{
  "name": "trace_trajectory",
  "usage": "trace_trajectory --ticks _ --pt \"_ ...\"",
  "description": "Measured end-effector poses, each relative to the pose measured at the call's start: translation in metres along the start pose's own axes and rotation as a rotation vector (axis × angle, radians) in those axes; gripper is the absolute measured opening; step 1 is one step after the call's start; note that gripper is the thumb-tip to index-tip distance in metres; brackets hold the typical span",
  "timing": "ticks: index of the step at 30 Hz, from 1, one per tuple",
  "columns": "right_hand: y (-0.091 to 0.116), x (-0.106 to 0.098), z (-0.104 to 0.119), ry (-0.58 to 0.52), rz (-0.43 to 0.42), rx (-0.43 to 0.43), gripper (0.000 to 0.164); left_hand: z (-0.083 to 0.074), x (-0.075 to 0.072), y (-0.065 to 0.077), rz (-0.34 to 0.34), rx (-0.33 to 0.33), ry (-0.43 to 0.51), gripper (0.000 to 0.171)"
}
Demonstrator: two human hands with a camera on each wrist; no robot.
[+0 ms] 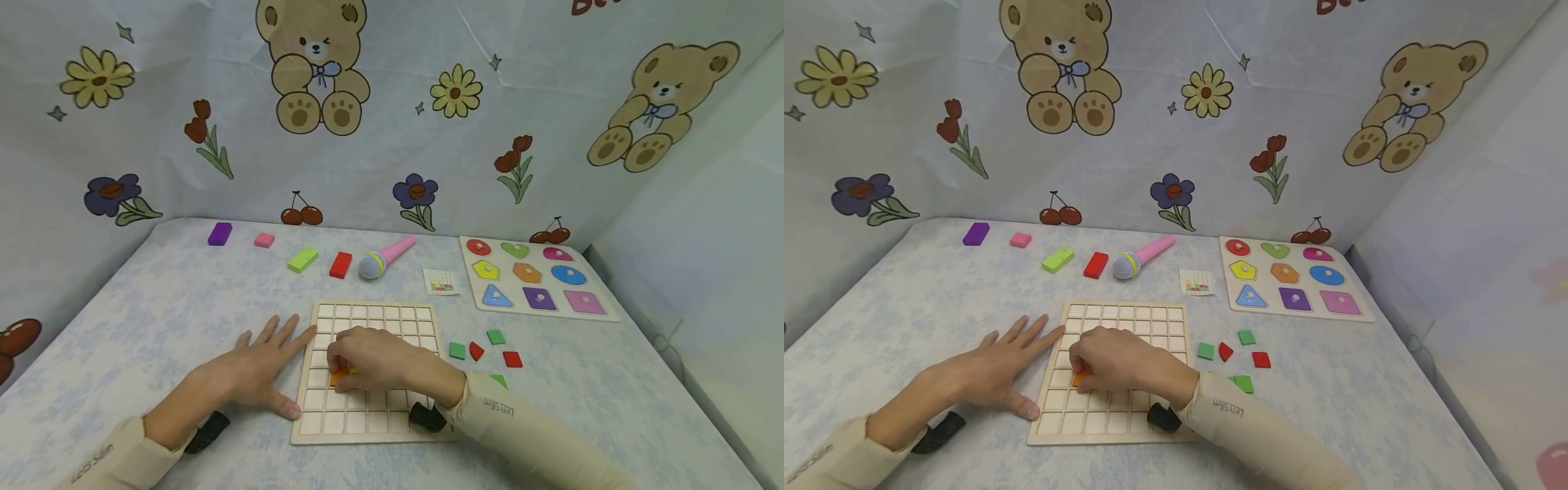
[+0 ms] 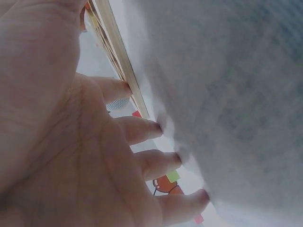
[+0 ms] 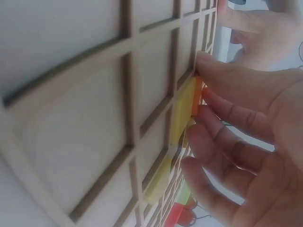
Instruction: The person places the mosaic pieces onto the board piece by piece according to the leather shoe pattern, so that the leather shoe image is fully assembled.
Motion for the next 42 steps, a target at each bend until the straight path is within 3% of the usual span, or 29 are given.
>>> trace_trajectory --ticks 20,24,28,34,42 --pt "0.006 -0.005 0.005 -0.013 -0.016 -0.022 0.016 0.000 0.000 0.003 -0.017 -0.008 0.006 0.128" --pt "0.017 -0.004 0.001 0.045 -0.003 -0.053 0.021 0.000 0.001 0.002 -0.012 -0.014 0.002 0.128" --pt "0.036 -0.003 -0.009 0.005 -0.019 -0.052 0.027 0.000 0.001 0.001 -0.008 -0.014 0.002 0.127" --pt "0.068 -0.006 -0.040 -0.123 -0.080 0.056 0.027 -0.002 0.000 0.001 -0.009 -0.013 0.008 0.128" --pt "0.105 -0.006 -0.083 -0.119 -0.118 0.279 0.031 -0.003 0.001 0.001 -0.009 -0.019 0.006 0.128"
Point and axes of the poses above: each hand's wrist, its own y-axis away from the middle knuckle, its own x-axis out of the palm, z = x × y, the point moved 2 cm from there along -y, towards the middle knuckle, and after that the axes turned 8 degrees about y, right-handed, at the moved point
